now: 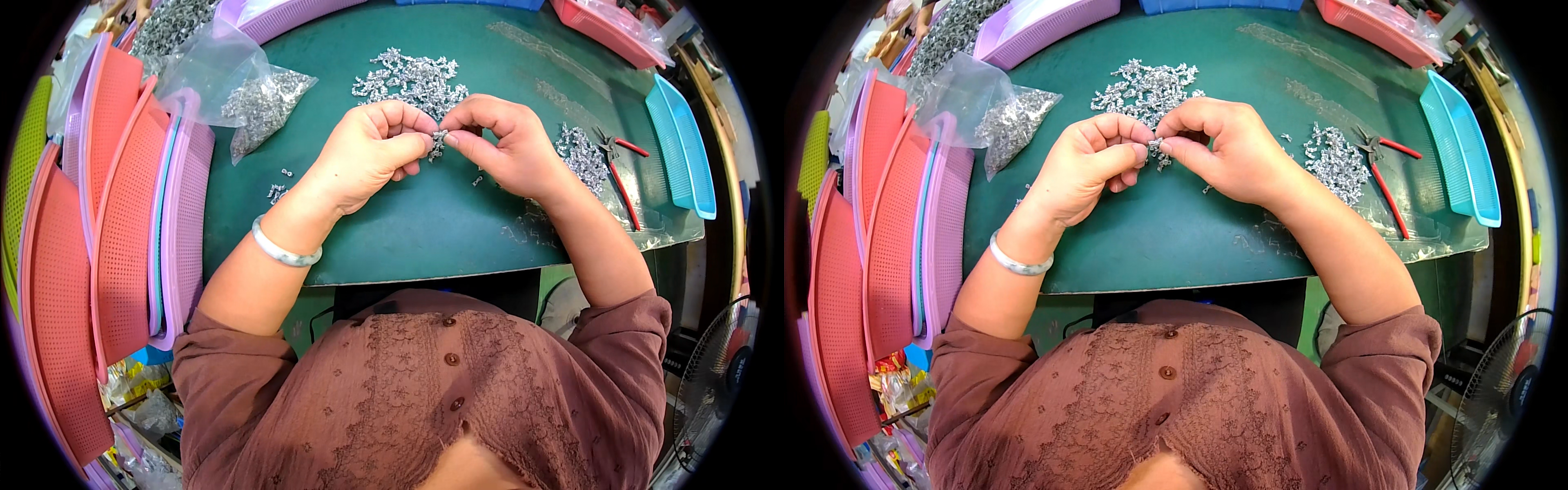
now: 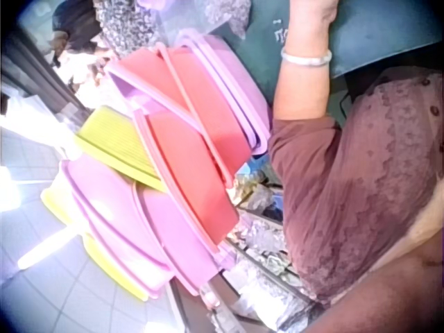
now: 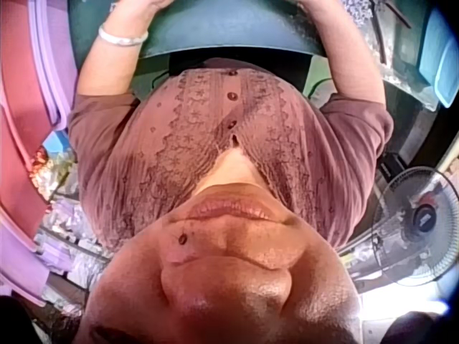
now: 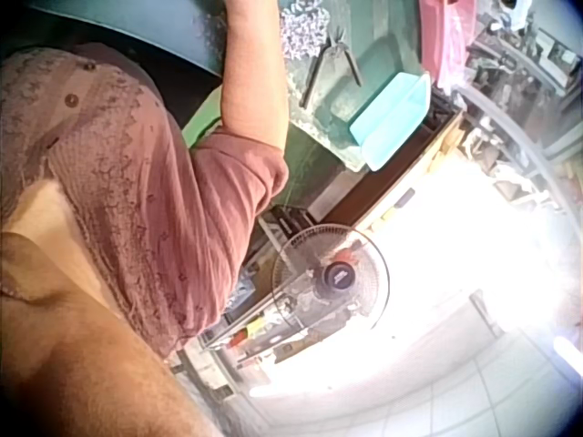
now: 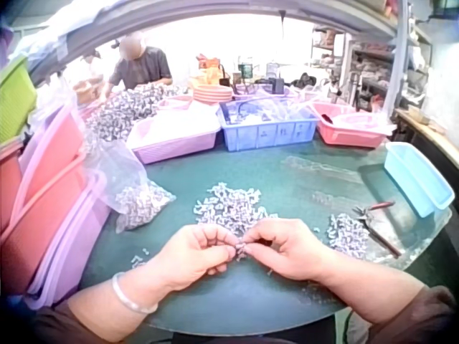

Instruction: The person sits at a green workbench and repeatedly picks up small silver metal pieces, joining them together by hand. They place the assembled pieces back onto the table among a larger pile of similar components.

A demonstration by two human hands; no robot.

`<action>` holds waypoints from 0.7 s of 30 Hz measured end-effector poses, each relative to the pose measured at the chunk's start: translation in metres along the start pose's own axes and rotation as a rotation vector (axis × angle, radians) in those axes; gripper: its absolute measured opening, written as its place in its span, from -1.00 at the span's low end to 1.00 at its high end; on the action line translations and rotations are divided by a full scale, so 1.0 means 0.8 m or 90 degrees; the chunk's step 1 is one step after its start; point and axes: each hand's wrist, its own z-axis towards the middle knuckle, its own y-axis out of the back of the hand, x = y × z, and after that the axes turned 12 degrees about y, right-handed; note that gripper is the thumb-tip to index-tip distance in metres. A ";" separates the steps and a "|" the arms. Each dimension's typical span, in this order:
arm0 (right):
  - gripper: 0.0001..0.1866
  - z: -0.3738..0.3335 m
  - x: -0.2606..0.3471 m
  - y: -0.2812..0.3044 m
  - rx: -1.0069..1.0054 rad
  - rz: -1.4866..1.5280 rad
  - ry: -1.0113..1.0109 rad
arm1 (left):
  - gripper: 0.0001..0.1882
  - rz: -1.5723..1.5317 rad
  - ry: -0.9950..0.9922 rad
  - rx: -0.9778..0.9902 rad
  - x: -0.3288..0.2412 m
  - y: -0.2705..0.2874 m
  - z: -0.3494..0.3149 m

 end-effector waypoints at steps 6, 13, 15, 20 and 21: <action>-0.89 0.000 -0.004 -0.001 -0.002 -0.002 0.003 | -0.91 -0.016 -0.004 0.019 0.003 0.001 0.003; -0.88 -0.003 -0.025 0.002 0.064 -0.206 0.106 | -0.92 -0.181 0.042 0.065 0.002 0.010 0.007; -0.87 -0.004 -0.025 -0.002 0.090 -0.262 0.112 | -0.89 -0.218 0.046 0.068 0.001 0.011 0.008; -0.94 -0.003 -0.026 -0.007 0.111 -0.279 0.111 | -0.86 -0.223 0.051 0.065 0.005 0.015 0.011; -0.95 -0.003 -0.026 -0.007 0.116 -0.279 0.107 | -0.86 -0.218 0.056 0.060 0.005 0.015 0.011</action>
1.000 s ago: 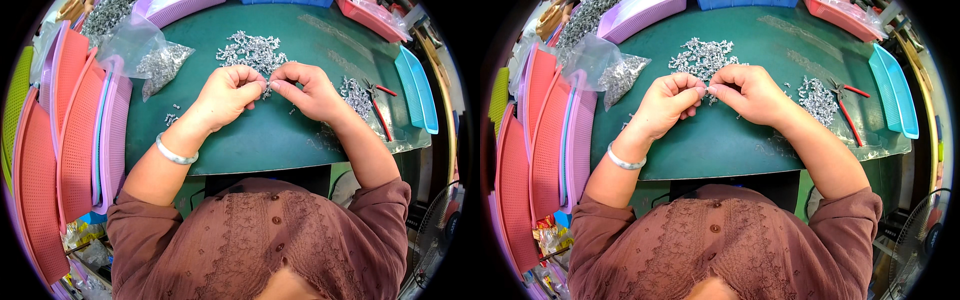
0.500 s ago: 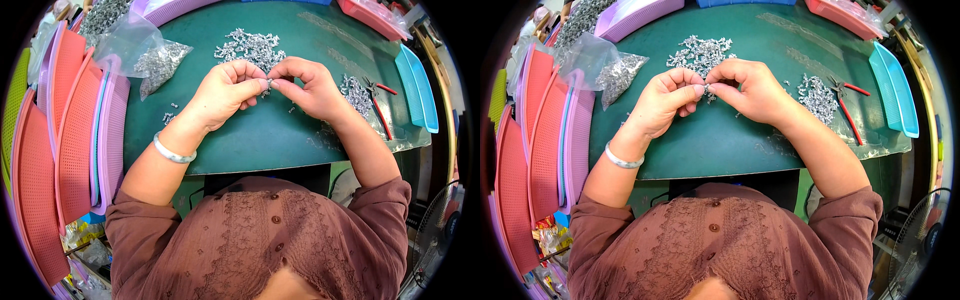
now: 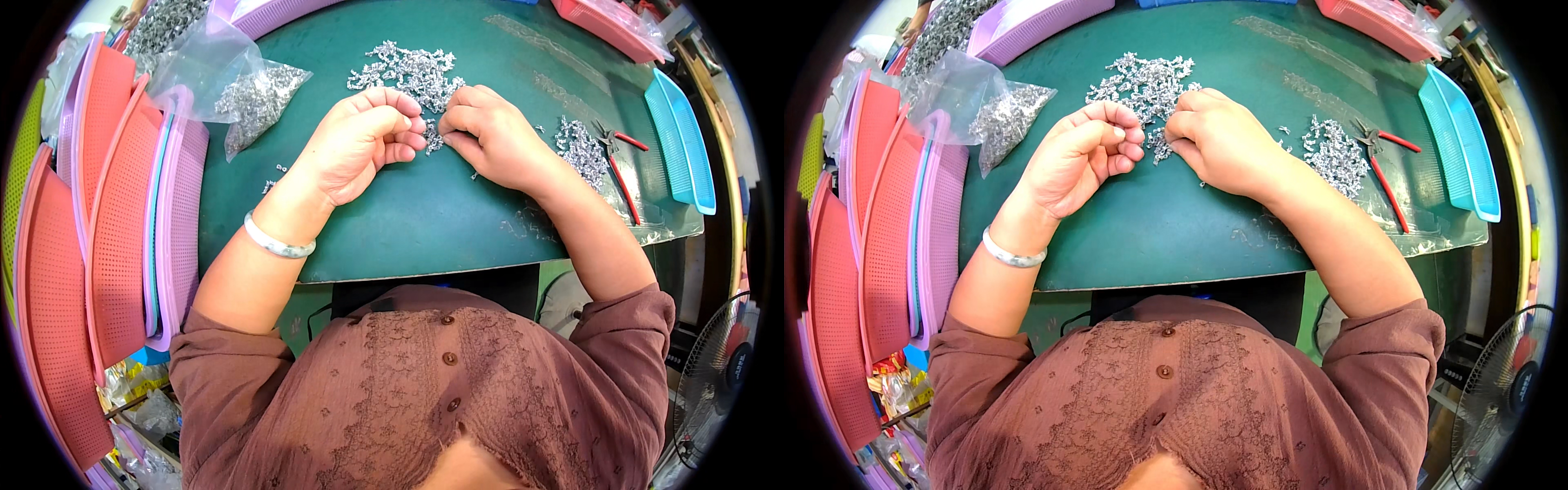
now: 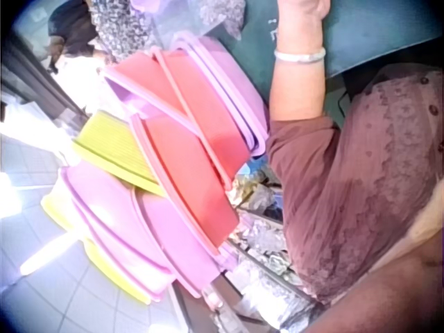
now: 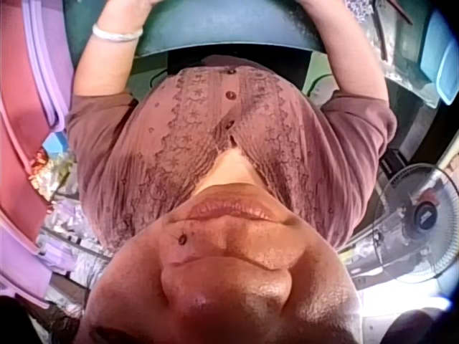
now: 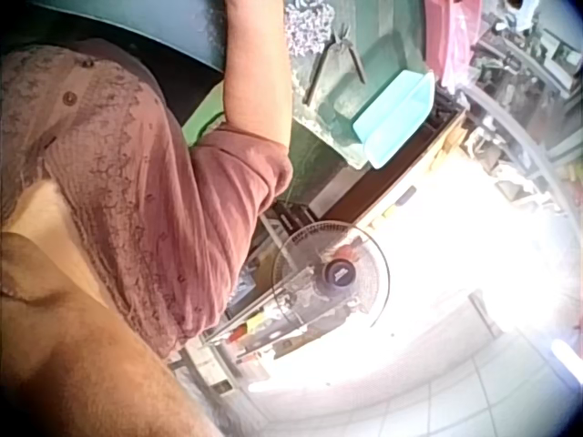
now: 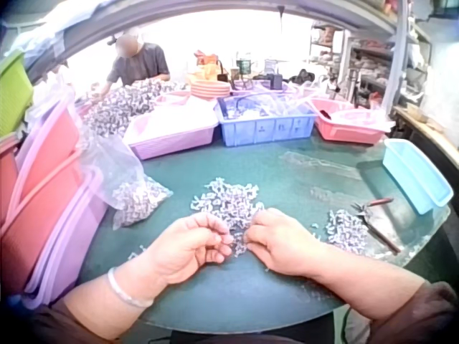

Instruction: The person sits at a green workbench and repeatedly picks up small silver metal pieces, joining them together by hand. They place the assembled pieces back onto the table among a larger pile of similar components.

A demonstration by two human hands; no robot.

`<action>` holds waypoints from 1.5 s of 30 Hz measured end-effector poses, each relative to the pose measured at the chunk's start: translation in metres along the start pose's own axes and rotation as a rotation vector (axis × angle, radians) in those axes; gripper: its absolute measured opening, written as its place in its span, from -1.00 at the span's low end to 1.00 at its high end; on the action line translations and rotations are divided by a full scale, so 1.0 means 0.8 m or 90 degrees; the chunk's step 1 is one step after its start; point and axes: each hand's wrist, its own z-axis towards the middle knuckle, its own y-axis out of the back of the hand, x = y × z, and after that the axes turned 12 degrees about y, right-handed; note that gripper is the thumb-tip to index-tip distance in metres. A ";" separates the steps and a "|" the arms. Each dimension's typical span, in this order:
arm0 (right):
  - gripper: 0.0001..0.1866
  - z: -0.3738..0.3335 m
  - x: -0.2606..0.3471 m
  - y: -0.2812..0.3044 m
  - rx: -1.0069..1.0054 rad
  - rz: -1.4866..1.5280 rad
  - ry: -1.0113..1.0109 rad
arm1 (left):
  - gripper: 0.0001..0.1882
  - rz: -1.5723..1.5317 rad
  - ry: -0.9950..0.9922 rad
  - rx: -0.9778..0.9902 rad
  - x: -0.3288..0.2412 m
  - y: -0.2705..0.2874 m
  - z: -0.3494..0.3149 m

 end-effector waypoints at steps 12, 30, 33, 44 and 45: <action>-0.93 0.004 0.010 0.007 -0.096 0.103 -0.029 | -0.86 0.221 0.028 -0.080 0.005 -0.014 -0.005; -0.94 0.002 0.011 0.007 -0.135 0.321 -0.090 | -0.91 0.292 -0.034 -0.094 0.008 -0.020 -0.006; -0.96 0.002 0.011 0.007 -0.131 0.318 -0.089 | -0.91 0.302 -0.041 -0.088 0.008 -0.019 -0.006; -0.97 0.004 0.013 0.010 -0.132 0.305 -0.085 | -0.89 0.261 -0.019 -0.063 0.007 -0.016 -0.006; -0.97 0.003 0.011 0.009 -0.134 0.304 -0.079 | -0.90 0.248 -0.016 -0.062 0.006 -0.016 -0.005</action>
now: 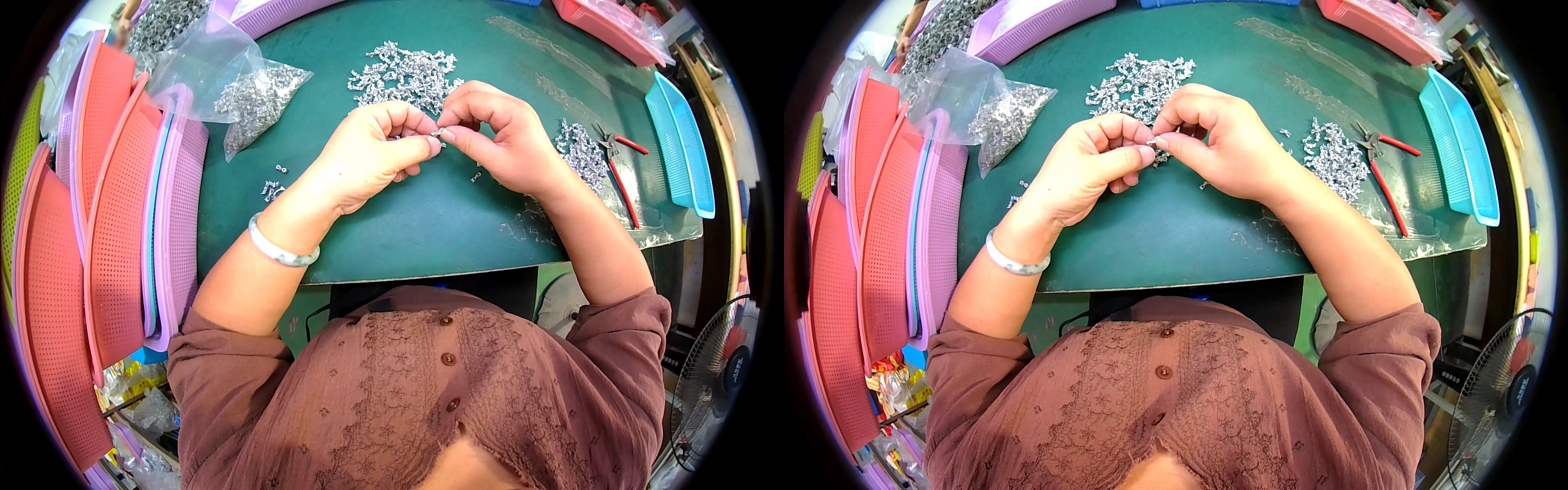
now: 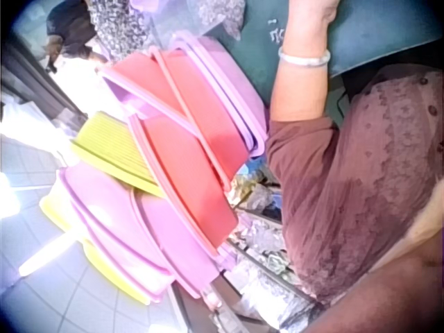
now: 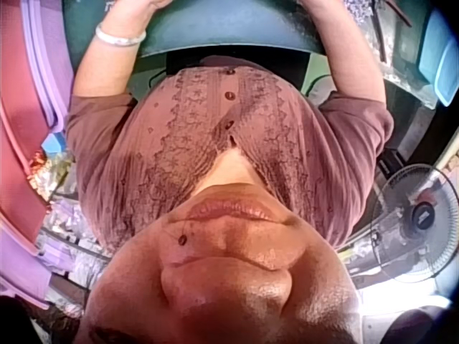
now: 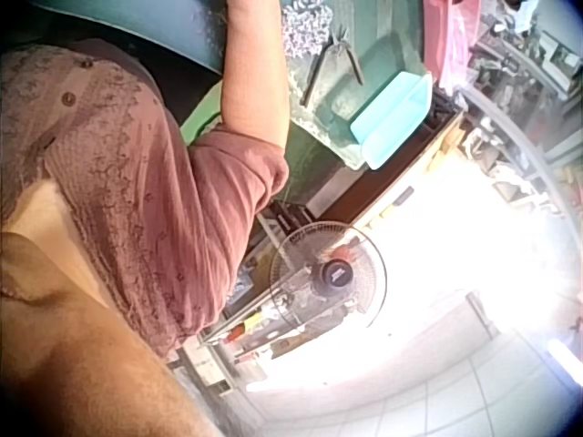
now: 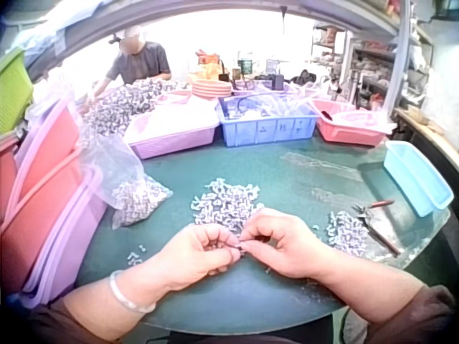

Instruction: The person sits at a green workbench and repeatedly picks up small silver metal pieces, joining them together by hand. They place the assembled pieces back onto the table among a larger pile of similar components.

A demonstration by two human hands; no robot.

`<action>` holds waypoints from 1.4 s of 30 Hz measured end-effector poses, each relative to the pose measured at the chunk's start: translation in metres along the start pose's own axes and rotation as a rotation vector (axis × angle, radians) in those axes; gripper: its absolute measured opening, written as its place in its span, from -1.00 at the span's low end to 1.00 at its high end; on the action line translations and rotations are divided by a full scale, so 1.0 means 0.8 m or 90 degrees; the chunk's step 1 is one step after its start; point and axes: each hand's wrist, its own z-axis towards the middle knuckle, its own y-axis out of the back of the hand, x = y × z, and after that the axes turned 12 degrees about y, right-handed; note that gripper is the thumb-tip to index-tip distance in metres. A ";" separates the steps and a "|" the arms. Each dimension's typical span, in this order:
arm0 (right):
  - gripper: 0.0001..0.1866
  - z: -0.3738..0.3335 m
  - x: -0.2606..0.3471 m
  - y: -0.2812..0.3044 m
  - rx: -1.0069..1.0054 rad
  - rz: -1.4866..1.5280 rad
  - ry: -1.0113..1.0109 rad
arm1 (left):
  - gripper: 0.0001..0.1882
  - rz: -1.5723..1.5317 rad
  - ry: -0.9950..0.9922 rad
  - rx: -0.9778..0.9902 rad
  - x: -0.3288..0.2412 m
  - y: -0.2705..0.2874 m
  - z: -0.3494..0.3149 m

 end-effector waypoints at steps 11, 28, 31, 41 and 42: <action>-0.90 -0.007 -0.008 0.004 0.144 -0.256 0.053 | -0.87 -0.259 0.020 0.076 0.001 0.013 0.007; -0.90 0.004 0.007 -0.002 0.007 -0.213 0.148 | -0.88 -0.099 0.052 0.028 0.000 0.003 -0.001; -0.90 0.005 0.006 -0.003 -0.009 -0.187 0.144 | -0.89 -0.097 0.035 0.033 -0.001 0.004 -0.001; -0.90 0.004 0.004 0.000 0.010 -0.187 0.135 | -0.90 -0.089 0.019 0.032 -0.002 0.004 -0.001; -0.90 0.003 0.002 0.000 0.007 -0.184 0.134 | -0.90 -0.096 0.019 0.035 -0.002 0.004 -0.002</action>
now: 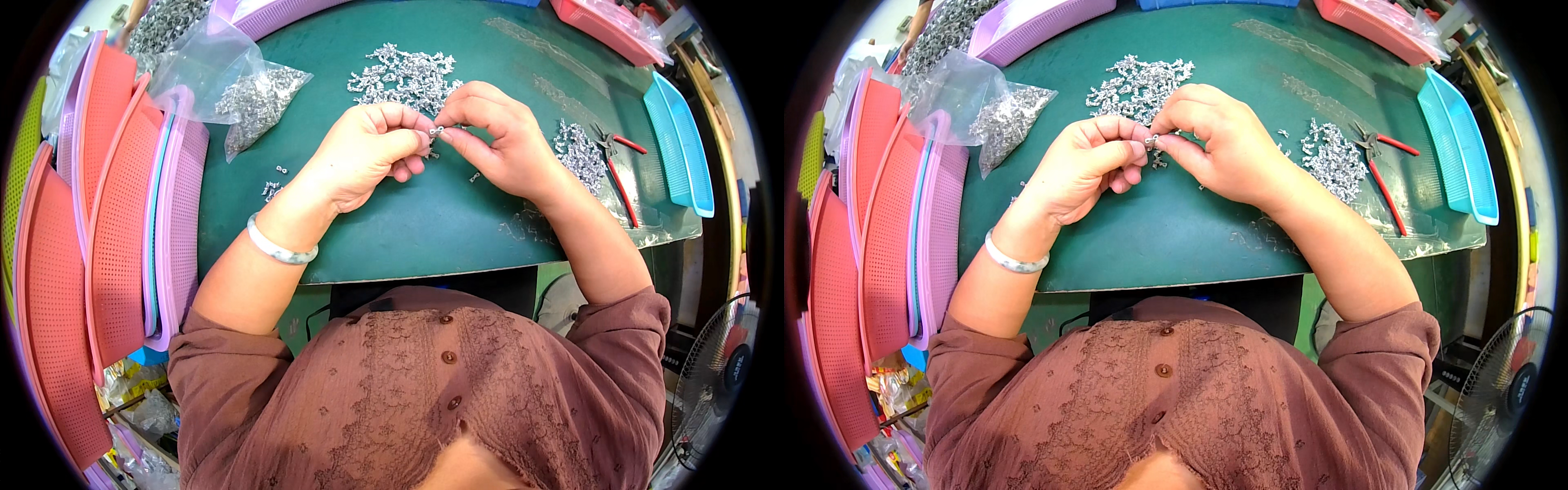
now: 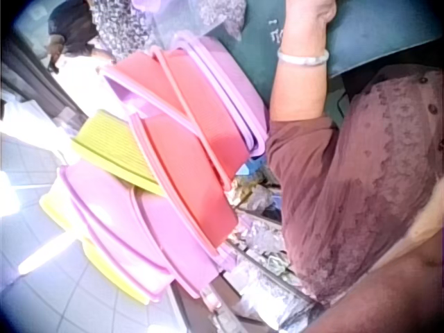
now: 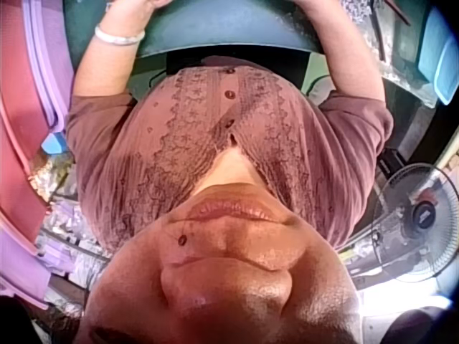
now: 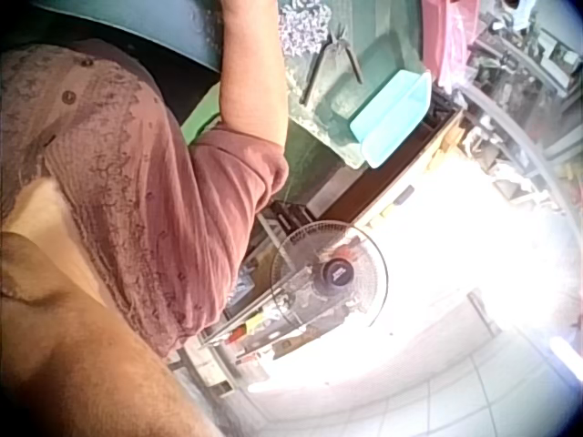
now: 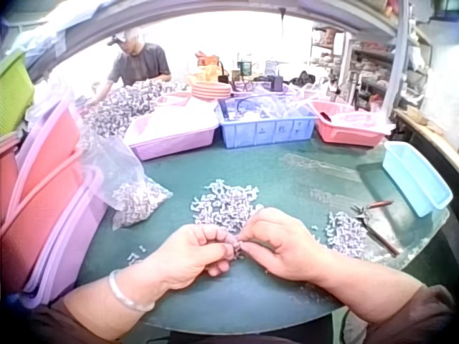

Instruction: The person sits at a green workbench and repeatedly picks up small silver metal pieces, joining them together by hand. They place the assembled pieces back onto the table among a larger pile of similar components.

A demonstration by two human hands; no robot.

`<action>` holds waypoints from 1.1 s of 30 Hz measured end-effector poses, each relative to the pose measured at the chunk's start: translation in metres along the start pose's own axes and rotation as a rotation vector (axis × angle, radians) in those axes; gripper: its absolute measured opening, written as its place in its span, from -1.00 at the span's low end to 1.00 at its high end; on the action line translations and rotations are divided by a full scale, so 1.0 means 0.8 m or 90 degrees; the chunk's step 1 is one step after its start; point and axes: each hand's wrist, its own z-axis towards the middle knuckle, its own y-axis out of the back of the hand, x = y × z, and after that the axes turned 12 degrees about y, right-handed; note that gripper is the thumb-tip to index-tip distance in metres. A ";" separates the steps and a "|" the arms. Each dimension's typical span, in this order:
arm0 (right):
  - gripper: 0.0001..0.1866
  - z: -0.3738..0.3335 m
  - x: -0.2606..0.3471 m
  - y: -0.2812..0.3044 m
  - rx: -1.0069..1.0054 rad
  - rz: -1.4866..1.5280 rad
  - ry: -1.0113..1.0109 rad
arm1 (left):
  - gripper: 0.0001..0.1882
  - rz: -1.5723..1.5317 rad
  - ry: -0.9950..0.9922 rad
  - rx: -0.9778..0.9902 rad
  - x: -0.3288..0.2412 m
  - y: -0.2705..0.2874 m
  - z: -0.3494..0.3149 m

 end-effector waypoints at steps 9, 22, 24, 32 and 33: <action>-0.89 0.001 0.000 -0.001 -0.015 0.007 -0.006 | -0.92 -0.009 0.003 0.010 0.001 0.003 0.003; -0.92 -0.009 0.000 -0.007 0.170 -0.063 -0.042 | -0.86 -0.138 0.003 0.023 -0.001 0.010 0.006; -0.93 -0.008 0.001 -0.006 0.159 -0.045 -0.058 | -0.84 -0.148 -0.006 0.023 0.000 0.011 0.006; -0.94 -0.002 0.002 -0.003 0.063 0.017 -0.039 | -0.90 0.015 0.052 -0.031 -0.001 0.005 0.002; -0.94 -0.001 0.003 -0.003 0.056 0.022 -0.034 | -0.89 0.039 0.063 -0.028 0.000 0.004 0.002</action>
